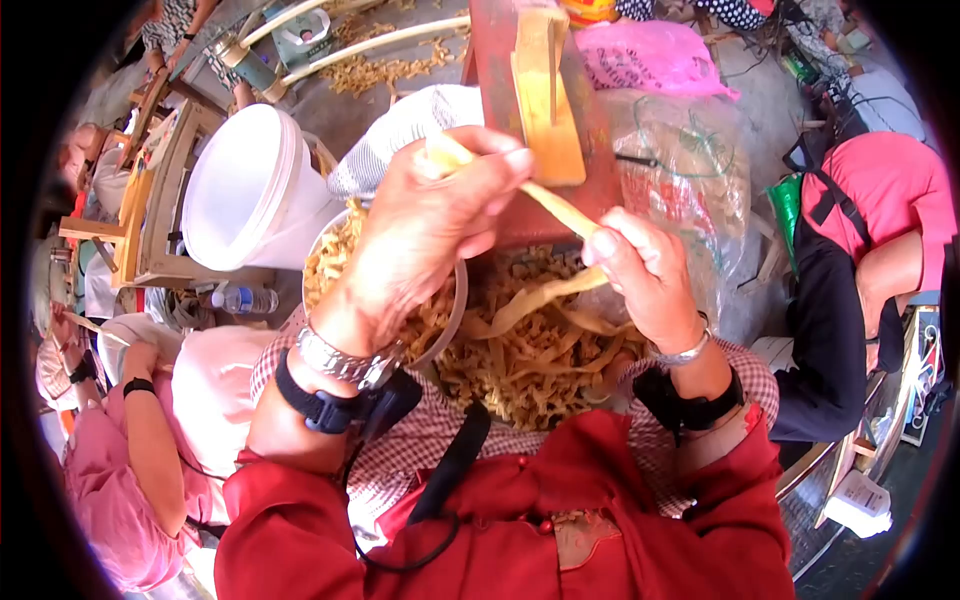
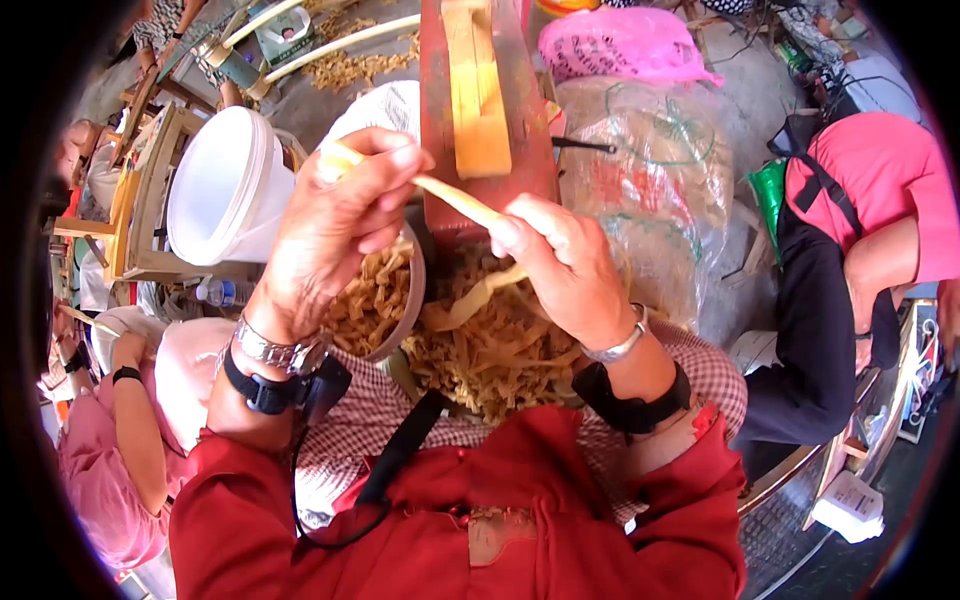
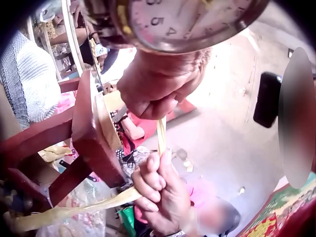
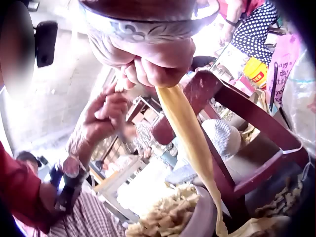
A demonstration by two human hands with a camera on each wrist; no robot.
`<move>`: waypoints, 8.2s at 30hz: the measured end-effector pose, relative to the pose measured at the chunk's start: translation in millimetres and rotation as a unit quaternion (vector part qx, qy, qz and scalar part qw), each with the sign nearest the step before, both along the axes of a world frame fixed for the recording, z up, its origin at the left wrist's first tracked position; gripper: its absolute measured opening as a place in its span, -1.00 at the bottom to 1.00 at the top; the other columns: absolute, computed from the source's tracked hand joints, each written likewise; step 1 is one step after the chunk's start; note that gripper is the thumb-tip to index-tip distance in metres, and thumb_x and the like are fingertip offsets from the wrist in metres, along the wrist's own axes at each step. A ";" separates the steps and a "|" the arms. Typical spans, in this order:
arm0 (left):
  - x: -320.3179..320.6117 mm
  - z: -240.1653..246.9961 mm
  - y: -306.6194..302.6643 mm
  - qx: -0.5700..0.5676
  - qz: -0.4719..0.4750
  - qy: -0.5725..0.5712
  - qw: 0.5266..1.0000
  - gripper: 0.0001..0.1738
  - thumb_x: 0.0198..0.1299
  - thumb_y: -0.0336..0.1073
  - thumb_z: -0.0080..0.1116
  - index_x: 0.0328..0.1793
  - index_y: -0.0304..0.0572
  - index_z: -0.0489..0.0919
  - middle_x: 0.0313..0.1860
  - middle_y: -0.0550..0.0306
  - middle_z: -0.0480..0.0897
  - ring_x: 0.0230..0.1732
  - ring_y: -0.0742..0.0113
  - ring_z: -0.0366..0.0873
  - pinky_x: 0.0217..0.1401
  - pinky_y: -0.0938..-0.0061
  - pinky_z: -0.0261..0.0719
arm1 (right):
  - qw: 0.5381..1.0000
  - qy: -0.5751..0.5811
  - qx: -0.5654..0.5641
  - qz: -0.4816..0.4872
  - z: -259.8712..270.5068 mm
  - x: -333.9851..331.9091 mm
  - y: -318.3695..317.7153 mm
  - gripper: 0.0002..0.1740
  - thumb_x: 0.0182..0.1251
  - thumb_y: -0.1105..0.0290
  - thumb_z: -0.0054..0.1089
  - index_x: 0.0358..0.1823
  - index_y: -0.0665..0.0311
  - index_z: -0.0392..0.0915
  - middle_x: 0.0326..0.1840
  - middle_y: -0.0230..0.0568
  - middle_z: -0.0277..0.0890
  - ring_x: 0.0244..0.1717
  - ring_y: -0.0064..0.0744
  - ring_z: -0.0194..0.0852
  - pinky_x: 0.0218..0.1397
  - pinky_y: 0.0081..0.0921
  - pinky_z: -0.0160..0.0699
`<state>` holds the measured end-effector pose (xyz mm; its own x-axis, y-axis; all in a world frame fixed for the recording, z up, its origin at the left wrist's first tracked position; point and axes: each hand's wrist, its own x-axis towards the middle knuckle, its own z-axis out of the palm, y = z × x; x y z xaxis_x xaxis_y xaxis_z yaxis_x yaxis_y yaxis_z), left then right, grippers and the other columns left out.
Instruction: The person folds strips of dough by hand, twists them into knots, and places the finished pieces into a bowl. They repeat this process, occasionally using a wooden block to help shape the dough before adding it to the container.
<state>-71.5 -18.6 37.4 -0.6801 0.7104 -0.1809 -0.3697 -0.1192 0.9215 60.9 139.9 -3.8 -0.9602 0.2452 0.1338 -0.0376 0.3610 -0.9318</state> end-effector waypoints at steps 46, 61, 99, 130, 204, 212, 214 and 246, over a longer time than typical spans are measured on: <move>41.8 -35.5 6.4 -0.124 -0.206 -0.072 0.968 -0.75 0.36 -0.24 -0.01 -0.11 -0.28 0.57 -0.44 0.30 0.54 -0.47 0.62 0.44 -0.42 0.69 0.49 | 0.974 0.213 0.010 -0.075 -2.5 12.2 -48.2 -0.92 0.25 0.45 0.06 -0.34 0.30 0.47 -0.46 -0.20 0.40 -0.45 -0.25 0.42 -0.38 -0.40 0.41; 24.1 -2.0 -3.5 -0.117 -0.044 0.645 0.753 -0.79 -0.05 -0.54 0.27 -0.26 -0.28 0.51 -0.01 -0.02 0.51 -0.09 0.05 0.56 -0.15 0.38 0.57 | 0.979 0.005 -0.205 -0.004 -1.2 -15.1 -23.3 -0.70 0.33 0.32 -0.15 -0.45 0.39 0.43 -0.57 -0.40 0.30 -0.53 -0.70 0.20 -0.47 -0.65 0.24; 16.8 -17.8 1.6 0.098 -0.201 -0.103 0.969 -0.47 0.38 0.02 -0.15 0.06 -0.39 0.48 -0.08 0.03 0.56 -0.28 0.34 0.58 -0.17 0.38 0.66 | 0.967 0.094 -0.236 0.016 -14.7 -2.7 -14.1 -0.67 0.35 0.31 0.15 0.01 0.29 0.30 -0.29 -0.36 0.51 -0.42 -0.71 0.38 -0.41 -0.78 0.35; -0.7 -20.8 -0.6 -0.072 -0.072 0.026 0.994 -0.74 0.31 -0.18 0.07 -0.16 -0.27 0.53 -0.55 0.34 0.43 -0.75 0.72 0.12 -0.73 0.77 0.13 | 0.987 -0.067 -0.142 -0.043 -14.6 3.5 -6.0 -0.80 0.39 0.29 0.07 -0.25 0.31 0.47 -0.56 -0.44 0.37 -0.53 -0.71 0.26 -0.50 -0.65 0.23; 23.7 -33.7 -19.3 -0.110 -0.077 0.491 0.861 -0.91 0.11 -0.51 0.16 -0.27 -0.24 0.49 -0.39 0.06 0.54 -0.34 0.22 0.57 -0.28 0.44 0.53 | 0.964 -0.099 -0.240 0.067 -13.0 -13.0 -25.5 -0.53 0.43 0.05 -0.14 -0.40 0.30 0.51 -0.56 -0.46 0.37 -0.55 -0.73 0.22 -0.50 -0.69 0.23; 13.9 -28.6 -17.6 0.091 -0.166 -0.032 0.981 -0.63 0.23 -0.26 0.16 0.12 -0.23 0.50 -0.18 0.25 0.60 -0.19 0.53 0.51 -0.09 0.64 0.48 | 0.990 0.039 -0.120 0.062 -17.7 -10.6 -28.7 -0.61 0.46 0.06 -0.10 -0.14 0.29 0.45 -0.55 -0.43 0.37 -0.54 -0.74 0.31 -0.46 -0.73 0.33; 9.7 -27.3 -19.5 0.085 -0.197 0.022 0.976 -0.60 0.21 -0.28 0.18 0.16 -0.24 0.50 -0.12 0.23 0.60 -0.14 0.50 0.51 -0.01 0.59 0.47 | 0.981 0.041 -0.178 0.072 -23.1 -7.7 -23.9 -0.60 0.46 0.07 -0.10 -0.14 0.31 0.45 -0.56 -0.44 0.36 -0.62 -0.72 0.28 -0.55 -0.71 0.30; 7.4 -23.3 -18.9 -0.108 -0.072 0.153 0.980 -0.47 0.40 0.00 -0.16 0.06 -0.40 0.52 -0.55 0.28 0.49 -0.73 0.69 0.23 -0.69 0.77 0.28 | 0.996 -0.045 -0.077 -0.017 -29.3 15.6 3.0 -0.75 0.35 0.21 0.12 -0.26 0.28 0.53 -0.55 -0.52 0.39 -0.53 -0.78 0.30 -0.55 -0.76 0.27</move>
